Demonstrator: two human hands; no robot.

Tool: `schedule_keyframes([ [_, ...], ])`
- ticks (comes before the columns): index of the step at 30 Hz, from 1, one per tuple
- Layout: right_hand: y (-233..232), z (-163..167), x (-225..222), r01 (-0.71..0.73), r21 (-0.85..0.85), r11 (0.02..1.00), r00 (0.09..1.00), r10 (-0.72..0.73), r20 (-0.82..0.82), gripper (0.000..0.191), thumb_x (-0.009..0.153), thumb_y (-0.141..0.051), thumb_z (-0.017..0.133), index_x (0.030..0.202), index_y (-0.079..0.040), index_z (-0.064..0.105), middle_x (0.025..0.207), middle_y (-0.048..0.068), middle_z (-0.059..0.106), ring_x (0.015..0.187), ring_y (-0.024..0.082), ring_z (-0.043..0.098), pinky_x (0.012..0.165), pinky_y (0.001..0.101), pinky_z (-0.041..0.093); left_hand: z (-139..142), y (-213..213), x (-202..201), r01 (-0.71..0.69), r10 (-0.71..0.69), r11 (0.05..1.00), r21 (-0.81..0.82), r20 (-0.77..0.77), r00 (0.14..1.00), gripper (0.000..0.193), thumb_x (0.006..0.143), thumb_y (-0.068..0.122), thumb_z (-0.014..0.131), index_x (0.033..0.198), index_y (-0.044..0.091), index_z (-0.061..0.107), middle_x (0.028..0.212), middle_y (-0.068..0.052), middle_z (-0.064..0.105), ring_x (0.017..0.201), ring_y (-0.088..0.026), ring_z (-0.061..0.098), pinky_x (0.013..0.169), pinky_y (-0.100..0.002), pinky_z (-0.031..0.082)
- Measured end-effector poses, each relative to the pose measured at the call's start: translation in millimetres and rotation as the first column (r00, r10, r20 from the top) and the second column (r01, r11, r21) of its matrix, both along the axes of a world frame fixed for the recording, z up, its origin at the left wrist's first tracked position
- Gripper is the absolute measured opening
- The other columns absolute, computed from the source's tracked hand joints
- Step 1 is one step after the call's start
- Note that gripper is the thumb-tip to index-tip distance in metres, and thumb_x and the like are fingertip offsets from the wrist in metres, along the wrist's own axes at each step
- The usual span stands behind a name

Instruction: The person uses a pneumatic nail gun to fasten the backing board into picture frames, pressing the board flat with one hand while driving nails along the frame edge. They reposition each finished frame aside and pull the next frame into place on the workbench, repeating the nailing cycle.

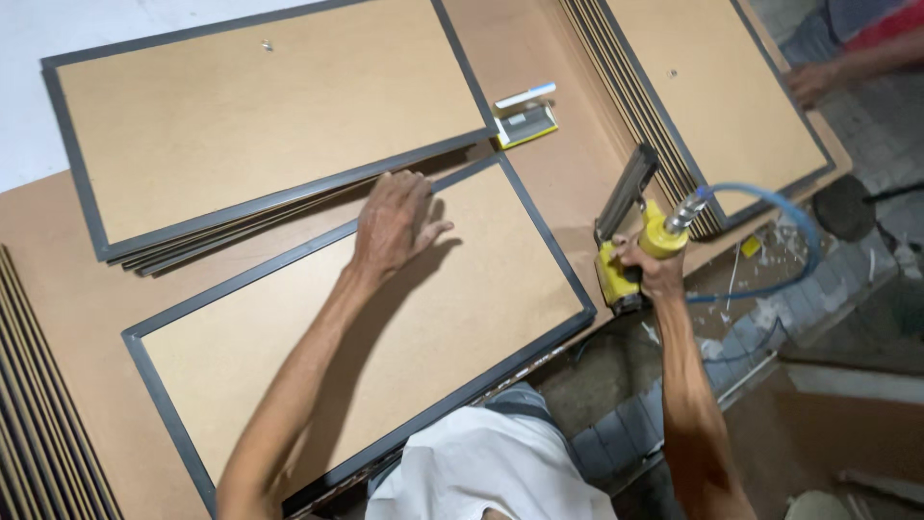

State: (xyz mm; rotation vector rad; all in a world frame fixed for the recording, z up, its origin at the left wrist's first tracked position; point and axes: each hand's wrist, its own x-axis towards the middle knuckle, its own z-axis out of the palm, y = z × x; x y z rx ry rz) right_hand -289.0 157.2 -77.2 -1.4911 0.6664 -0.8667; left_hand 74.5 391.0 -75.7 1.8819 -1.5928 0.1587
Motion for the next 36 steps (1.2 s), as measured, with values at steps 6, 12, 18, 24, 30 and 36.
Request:
schedule_keyframes([
  [6,17.8,51.2,-36.9,-0.064,0.365,0.929,0.911,-0.095,0.401,0.011,0.073,0.001,0.06,0.081,-0.006,0.06,0.069,0.008,0.06,0.069,0.027,0.066,0.114,0.0605,0.053,-15.4,27.6,-111.5,0.236,-0.211,0.971,0.037,-0.327,0.921,0.088,0.078,0.061,0.082,0.14,0.004,0.055,0.129,-0.023,0.065,0.121,-0.038,0.062,0.102,-0.052,0.052],
  [12,99.5,63.8,-9.2,0.062,0.493,0.868,0.757,-0.363,0.543,0.012,0.087,0.0,0.07,0.089,-0.005,0.06,0.073,0.006,0.058,0.078,0.025,0.065,0.105,0.0542,0.053,11.0,41.3,-221.5,0.386,-0.377,0.916,-0.104,-0.548,0.747,0.117,0.065,0.056,0.089,0.151,-0.005,0.039,0.123,-0.027,0.065,0.111,-0.041,0.065,0.095,-0.049,0.054],
  [18,178.5,57.0,42.1,0.19,0.282,0.94,0.955,-0.244,0.168,0.019,0.081,-0.001,0.073,0.098,0.0,0.065,0.094,0.008,0.068,0.096,0.021,0.073,0.084,0.0383,0.06,-14.1,50.5,-192.4,0.219,-0.221,0.971,-0.098,-0.726,0.651,0.081,0.073,0.03,0.089,0.141,0.0,0.056,0.114,-0.019,0.076,0.105,-0.024,0.078,0.092,-0.035,0.063],
  [24,194.6,45.8,67.5,0.246,-0.214,0.945,0.964,-0.262,-0.052,0.026,0.088,-0.015,0.075,0.108,-0.001,0.068,0.099,0.012,0.073,0.089,0.022,0.073,0.085,0.0352,0.06,-50.4,48.7,-163.0,0.233,-0.26,0.955,-0.183,-0.895,0.362,0.074,0.071,0.019,0.081,0.135,-0.007,0.057,0.12,-0.011,0.068,0.108,-0.018,0.066,0.099,-0.031,0.055],
  [30,202.9,33.9,68.8,0.259,-0.187,0.947,0.958,-0.276,-0.071,0.036,0.09,-0.024,0.075,0.113,0.002,0.065,0.099,0.016,0.071,0.089,0.026,0.072,0.083,0.039,0.058,-62.2,54.5,-159.4,0.219,-0.249,0.957,-0.19,-0.925,0.287,0.074,0.07,0.021,0.08,0.135,-0.007,0.056,0.112,-0.007,0.066,0.099,-0.015,0.065,0.095,-0.029,0.055],
  [36,197.0,34.3,65.6,0.22,-0.158,0.963,0.973,-0.229,-0.041,0.039,0.09,-0.027,0.075,0.111,0.002,0.061,0.096,0.016,0.068,0.087,0.026,0.07,0.081,0.0396,0.058,-66.2,56.6,-158.7,0.192,-0.212,0.969,-0.154,-0.92,0.331,0.076,0.071,0.027,0.083,0.133,-0.008,0.057,0.111,-0.007,0.066,0.099,-0.015,0.065,0.094,-0.03,0.055],
])
